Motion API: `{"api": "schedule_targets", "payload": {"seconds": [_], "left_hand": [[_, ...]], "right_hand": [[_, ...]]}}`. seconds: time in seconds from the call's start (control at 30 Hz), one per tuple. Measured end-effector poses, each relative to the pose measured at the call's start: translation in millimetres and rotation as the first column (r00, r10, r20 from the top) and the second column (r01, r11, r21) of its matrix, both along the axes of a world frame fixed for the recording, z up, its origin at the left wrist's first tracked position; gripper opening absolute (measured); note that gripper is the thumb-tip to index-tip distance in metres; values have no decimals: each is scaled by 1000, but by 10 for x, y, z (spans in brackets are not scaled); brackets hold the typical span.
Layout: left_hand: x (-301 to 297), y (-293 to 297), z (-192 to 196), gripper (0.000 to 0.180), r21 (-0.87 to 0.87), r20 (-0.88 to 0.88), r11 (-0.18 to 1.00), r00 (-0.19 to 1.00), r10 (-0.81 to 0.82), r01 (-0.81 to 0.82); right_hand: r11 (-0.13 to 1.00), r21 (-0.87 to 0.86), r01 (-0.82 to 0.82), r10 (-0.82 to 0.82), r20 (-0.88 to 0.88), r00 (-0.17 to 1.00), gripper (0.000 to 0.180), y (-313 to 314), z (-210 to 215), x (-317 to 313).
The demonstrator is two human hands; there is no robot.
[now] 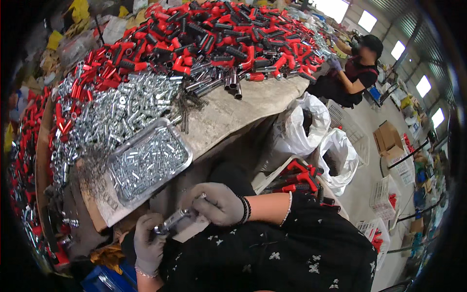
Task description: The person assembles tools by inserting metal pins and springs into metal barrels, fitting sleeves, and attaching handles by hand.
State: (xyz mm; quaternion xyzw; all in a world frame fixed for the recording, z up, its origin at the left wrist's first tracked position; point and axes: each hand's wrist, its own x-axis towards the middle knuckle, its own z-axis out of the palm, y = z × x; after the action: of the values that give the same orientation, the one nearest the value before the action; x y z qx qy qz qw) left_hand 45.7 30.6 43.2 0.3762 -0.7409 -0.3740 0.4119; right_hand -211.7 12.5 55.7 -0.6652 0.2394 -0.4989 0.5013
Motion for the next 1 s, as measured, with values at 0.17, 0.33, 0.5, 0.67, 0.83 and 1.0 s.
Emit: {"api": "schedule_targets", "payload": {"seconds": [0.17, 0.33, 0.5, 0.67, 0.83, 1.0], "left_hand": [[82, 242, -196, 45, 128, 239, 992, 971, -15, -16], [398, 99, -194, 57, 271, 173, 961, 980, -97, 48], [508, 228, -247, 57, 548, -371, 835, 878, 301, -55], [631, 204, -376, 42, 439, -438, 862, 778, 451, -252], [335, -84, -473, 21, 589, -608, 724, 395, 689, -358], [462, -264, -96, 36, 525, -845, 838, 206, 493, 148]], "right_hand": [[993, -115, 40, -73, -302, 951, 14, -1, -66, 184], [998, -55, 20, -38, -359, 932, 16, 67, -172, 345], [970, 240, 36, 61, -383, 922, 12, -101, -73, 531], [953, -239, -186, -12, -645, 764, 25, -226, -259, 602], [545, 730, -412, 501, 110, 859, 37, -110, -843, 1049], [142, 578, -803, 436, 692, 576, 36, -103, -950, 1336]]}}
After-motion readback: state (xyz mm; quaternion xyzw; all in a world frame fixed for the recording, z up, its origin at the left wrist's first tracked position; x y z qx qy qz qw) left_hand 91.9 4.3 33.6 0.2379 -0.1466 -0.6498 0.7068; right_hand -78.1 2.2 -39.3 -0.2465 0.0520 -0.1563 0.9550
